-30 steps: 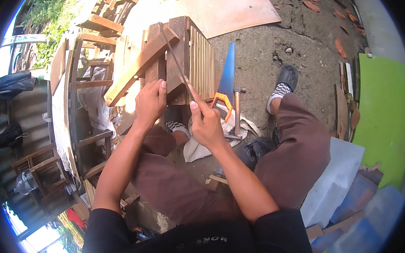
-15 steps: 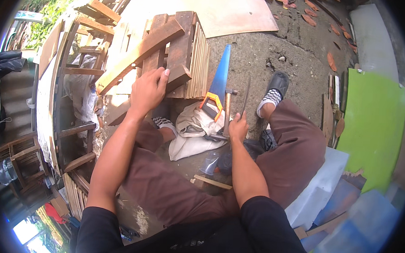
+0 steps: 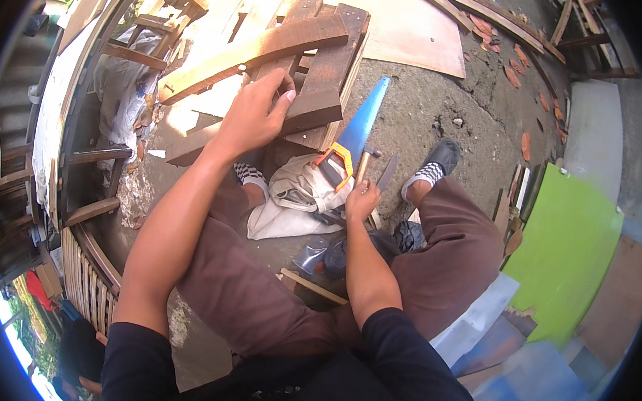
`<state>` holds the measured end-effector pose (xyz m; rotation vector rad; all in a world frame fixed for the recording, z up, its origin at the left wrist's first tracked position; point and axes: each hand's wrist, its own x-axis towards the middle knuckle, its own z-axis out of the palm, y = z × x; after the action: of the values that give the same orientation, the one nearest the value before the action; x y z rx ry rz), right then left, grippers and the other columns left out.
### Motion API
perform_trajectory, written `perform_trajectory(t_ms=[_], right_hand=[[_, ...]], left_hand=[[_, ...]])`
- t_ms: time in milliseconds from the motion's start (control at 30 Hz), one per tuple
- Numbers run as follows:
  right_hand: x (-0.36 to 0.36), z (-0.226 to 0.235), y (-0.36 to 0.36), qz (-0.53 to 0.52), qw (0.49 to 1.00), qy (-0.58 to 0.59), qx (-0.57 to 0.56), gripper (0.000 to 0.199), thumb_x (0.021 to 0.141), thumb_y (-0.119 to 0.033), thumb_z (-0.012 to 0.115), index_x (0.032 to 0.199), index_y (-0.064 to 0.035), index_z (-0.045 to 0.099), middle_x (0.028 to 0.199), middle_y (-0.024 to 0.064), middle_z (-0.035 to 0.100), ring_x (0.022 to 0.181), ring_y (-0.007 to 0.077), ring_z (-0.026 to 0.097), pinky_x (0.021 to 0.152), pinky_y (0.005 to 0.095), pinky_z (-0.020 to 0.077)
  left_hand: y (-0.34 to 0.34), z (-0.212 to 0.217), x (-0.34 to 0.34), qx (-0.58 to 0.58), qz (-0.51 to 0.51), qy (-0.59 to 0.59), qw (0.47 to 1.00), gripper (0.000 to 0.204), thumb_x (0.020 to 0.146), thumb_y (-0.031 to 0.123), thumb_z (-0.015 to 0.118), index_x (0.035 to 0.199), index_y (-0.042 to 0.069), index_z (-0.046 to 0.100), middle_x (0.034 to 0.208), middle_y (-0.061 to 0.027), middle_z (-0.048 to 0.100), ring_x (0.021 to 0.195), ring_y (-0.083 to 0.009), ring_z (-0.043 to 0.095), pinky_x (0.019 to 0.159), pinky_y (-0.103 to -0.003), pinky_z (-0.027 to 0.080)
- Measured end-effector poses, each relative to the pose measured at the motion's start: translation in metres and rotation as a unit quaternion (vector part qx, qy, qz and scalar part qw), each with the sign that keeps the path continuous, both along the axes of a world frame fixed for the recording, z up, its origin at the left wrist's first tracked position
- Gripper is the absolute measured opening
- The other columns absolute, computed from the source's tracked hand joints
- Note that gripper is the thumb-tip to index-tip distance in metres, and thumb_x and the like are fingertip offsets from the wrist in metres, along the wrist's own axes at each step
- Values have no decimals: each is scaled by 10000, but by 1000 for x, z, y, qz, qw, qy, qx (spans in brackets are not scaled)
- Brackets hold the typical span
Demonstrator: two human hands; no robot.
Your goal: The person assembles a small wooden frame by fitting two pieces together, then uses a hammer to drive nails into the joint. They continue hammering to secure the connection and inspect the assembled piece.
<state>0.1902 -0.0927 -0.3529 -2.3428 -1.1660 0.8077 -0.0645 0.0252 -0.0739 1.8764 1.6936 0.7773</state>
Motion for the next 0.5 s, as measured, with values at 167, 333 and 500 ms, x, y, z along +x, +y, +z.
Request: perform_trajectory(t_ms=[167, 333, 500], right_hand=[[-38, 91, 75, -28, 940, 231, 249, 388, 1107, -220, 506, 1380, 8, 662, 1297, 166, 698, 1111, 252, 679, 951, 397, 533], [-54, 201, 123, 194, 871, 223, 391, 408, 1070, -214, 613, 1436, -35, 635, 1339, 157, 678, 1148, 248, 662, 1000, 403, 523], [-62, 224, 112, 266, 884, 245, 296, 480, 1009, -178, 731, 1475, -135, 626, 1324, 122, 700, 1135, 218, 663, 959, 369, 532]], left_hand=[[12, -12, -6, 12, 14, -27, 999, 141, 1029, 114, 589, 1021, -27, 604, 913, -265, 693, 896, -476, 669, 787, -521, 501], [14, -15, -6, 13, 20, -8, 1000, 182, 1041, 152, 585, 1045, -24, 630, 935, -264, 708, 936, -474, 681, 815, -525, 517], [-3, 1, -4, -17, -12, 10, 1000, 344, 1010, 346, 664, 1146, 31, 688, 1061, -268, 727, 1057, -451, 700, 896, -557, 555]])
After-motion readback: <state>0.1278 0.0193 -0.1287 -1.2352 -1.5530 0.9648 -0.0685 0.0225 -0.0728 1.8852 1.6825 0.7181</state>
